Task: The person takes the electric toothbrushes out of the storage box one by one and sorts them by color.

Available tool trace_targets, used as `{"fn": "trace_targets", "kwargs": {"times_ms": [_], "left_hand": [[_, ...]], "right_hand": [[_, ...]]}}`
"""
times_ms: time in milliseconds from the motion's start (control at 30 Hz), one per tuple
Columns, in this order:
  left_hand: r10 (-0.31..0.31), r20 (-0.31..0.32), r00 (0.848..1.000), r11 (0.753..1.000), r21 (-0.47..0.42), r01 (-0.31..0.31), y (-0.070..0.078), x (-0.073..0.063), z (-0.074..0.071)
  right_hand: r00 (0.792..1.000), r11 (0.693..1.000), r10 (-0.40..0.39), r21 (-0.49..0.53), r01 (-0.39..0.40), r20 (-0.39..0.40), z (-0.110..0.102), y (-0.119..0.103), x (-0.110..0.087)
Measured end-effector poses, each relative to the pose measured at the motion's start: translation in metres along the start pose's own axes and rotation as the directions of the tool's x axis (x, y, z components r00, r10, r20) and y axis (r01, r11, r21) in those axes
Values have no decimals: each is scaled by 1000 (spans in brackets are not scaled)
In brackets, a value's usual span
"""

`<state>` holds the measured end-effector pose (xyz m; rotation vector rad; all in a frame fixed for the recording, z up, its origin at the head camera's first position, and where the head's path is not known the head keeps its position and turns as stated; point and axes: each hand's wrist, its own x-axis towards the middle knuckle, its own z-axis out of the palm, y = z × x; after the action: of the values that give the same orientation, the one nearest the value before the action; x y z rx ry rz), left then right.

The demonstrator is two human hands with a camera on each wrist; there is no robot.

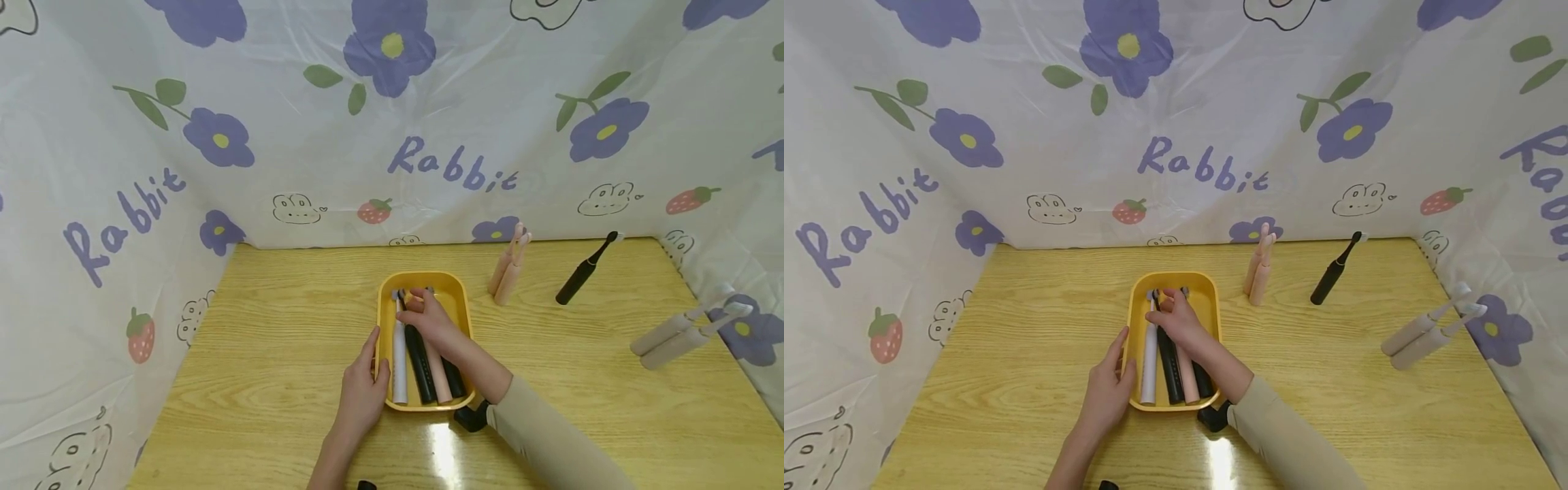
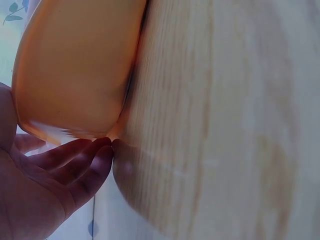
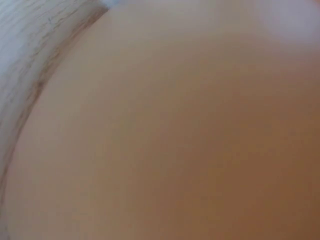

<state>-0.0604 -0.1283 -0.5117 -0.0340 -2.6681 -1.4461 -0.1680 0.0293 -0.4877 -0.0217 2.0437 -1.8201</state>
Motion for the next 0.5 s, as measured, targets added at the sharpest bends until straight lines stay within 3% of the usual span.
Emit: {"fn": "trace_targets", "kwargs": {"times_ms": [333, 500], "left_hand": [[2, -7, 1000, 1000, 5, -2, 1, 0, 0], [2, -6, 1000, 1000, -2, -2, 2, 0, 0]], "right_hand": [[1000, 999, 16, 40, -17, 8, 4, -1, -1], [999, 992, 33, 122, -38, 40, 4, 0, -1]]}}
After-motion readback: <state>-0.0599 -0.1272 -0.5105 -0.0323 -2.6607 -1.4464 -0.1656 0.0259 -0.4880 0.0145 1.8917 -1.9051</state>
